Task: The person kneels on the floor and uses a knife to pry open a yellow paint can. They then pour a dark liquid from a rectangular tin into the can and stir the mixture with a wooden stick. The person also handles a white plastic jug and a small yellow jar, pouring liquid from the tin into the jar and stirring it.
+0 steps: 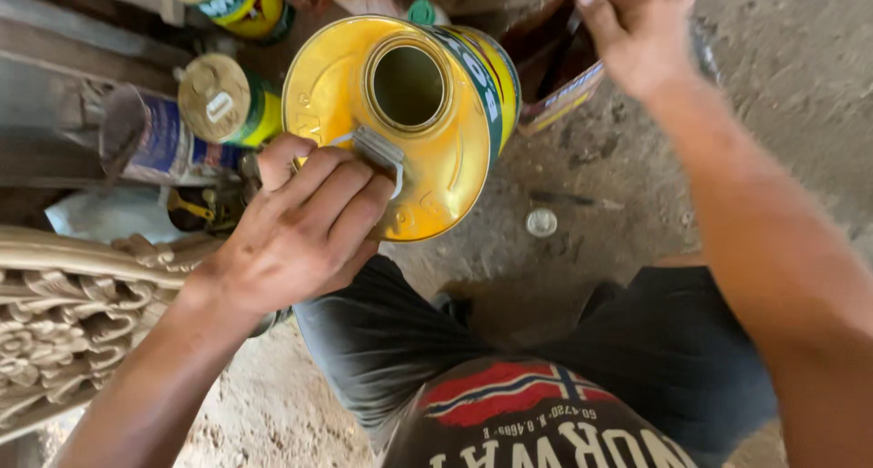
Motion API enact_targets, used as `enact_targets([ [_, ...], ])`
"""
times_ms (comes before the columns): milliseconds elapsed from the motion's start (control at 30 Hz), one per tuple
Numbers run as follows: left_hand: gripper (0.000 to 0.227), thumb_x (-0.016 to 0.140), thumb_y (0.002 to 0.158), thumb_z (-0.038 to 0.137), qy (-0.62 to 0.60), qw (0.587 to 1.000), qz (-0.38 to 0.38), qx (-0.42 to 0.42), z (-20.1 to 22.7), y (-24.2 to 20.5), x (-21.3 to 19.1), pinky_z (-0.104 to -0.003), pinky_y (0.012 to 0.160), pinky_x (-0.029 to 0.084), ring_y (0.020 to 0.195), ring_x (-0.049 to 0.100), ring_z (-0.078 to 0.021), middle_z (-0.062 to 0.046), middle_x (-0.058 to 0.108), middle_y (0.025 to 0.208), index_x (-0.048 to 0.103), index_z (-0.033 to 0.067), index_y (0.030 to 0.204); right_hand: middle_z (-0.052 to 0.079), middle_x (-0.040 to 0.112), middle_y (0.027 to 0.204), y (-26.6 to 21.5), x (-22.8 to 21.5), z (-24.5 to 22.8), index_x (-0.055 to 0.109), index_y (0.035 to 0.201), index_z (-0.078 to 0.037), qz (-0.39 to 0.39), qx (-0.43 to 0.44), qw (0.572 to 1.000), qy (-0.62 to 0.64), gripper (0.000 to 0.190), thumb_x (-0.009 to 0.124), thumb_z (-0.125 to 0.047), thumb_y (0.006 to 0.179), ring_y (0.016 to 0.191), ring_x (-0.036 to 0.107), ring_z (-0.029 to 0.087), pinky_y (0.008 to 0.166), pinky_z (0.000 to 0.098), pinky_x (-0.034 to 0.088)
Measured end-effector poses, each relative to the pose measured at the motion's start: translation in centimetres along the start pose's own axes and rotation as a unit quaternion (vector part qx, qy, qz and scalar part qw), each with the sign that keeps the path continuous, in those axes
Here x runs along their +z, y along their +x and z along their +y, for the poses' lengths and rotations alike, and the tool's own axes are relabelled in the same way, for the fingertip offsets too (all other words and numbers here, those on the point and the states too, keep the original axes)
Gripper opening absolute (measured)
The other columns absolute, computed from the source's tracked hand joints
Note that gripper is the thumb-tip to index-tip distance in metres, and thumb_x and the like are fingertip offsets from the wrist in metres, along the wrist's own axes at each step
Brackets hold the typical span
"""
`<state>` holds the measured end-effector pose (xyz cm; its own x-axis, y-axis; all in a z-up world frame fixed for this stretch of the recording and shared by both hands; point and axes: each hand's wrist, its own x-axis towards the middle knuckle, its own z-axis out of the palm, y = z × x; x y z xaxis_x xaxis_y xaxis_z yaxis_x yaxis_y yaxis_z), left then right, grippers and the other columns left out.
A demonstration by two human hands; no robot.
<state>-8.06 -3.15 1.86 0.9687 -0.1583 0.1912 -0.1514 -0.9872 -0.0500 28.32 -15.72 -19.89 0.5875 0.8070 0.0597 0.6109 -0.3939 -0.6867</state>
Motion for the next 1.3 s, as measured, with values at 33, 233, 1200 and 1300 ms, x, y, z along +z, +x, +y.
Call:
enact_targets([
  [33,0.041,0.082,0.081,0.013,-0.019,1.000,-0.002,-0.004,0.0,-0.4,0.5,-0.043,0.103,0.035,0.108,0.058,-0.0240,-0.007,0.065,0.111,0.067,0.0026,0.118,0.023,0.059,0.137,-0.8,0.0,0.5,0.069,0.128,-0.007,0.013,-0.071,0.995,-0.067,0.051,0.052,-0.052,0.111,0.129,0.051,0.042,0.109,0.0602,0.040],
  [233,0.065,0.085,0.065,0.025,-0.077,0.995,-0.056,-0.026,0.1,-2.3,6.0,-0.047,0.102,0.036,0.107,0.056,-0.0317,-0.013,0.059,0.106,0.062,-0.0016,0.120,0.027,0.035,0.156,-3.5,2.6,-0.2,0.068,0.131,-0.011,0.019,-0.268,0.874,-0.405,0.066,0.056,-0.063,0.093,0.143,0.026,0.052,0.106,0.0792,0.017],
  [1200,0.041,0.067,0.073,0.014,-0.121,0.992,-0.031,-0.016,1.2,-8.2,27.7,-0.044,0.107,0.037,0.108,0.058,-0.0267,-0.008,0.062,0.104,0.065,0.0038,0.113,0.019,0.056,0.125,-19.7,24.9,7.1,0.047,0.149,-0.014,-0.323,0.049,0.857,-0.398,0.077,0.074,-0.026,0.078,0.128,0.047,0.039,0.116,0.0718,0.016],
  [1300,0.043,0.069,0.070,0.013,-0.135,0.990,-0.032,-0.023,0.9,-8.1,27.8,-0.044,0.107,0.037,0.107,0.058,-0.0265,-0.008,0.062,0.104,0.065,0.0044,0.112,0.021,0.052,0.128,-17.6,22.6,4.1,0.058,0.130,-0.017,-0.240,0.136,0.900,-0.338,0.064,0.081,-0.045,0.077,0.130,0.042,0.043,0.110,0.0733,0.019],
])
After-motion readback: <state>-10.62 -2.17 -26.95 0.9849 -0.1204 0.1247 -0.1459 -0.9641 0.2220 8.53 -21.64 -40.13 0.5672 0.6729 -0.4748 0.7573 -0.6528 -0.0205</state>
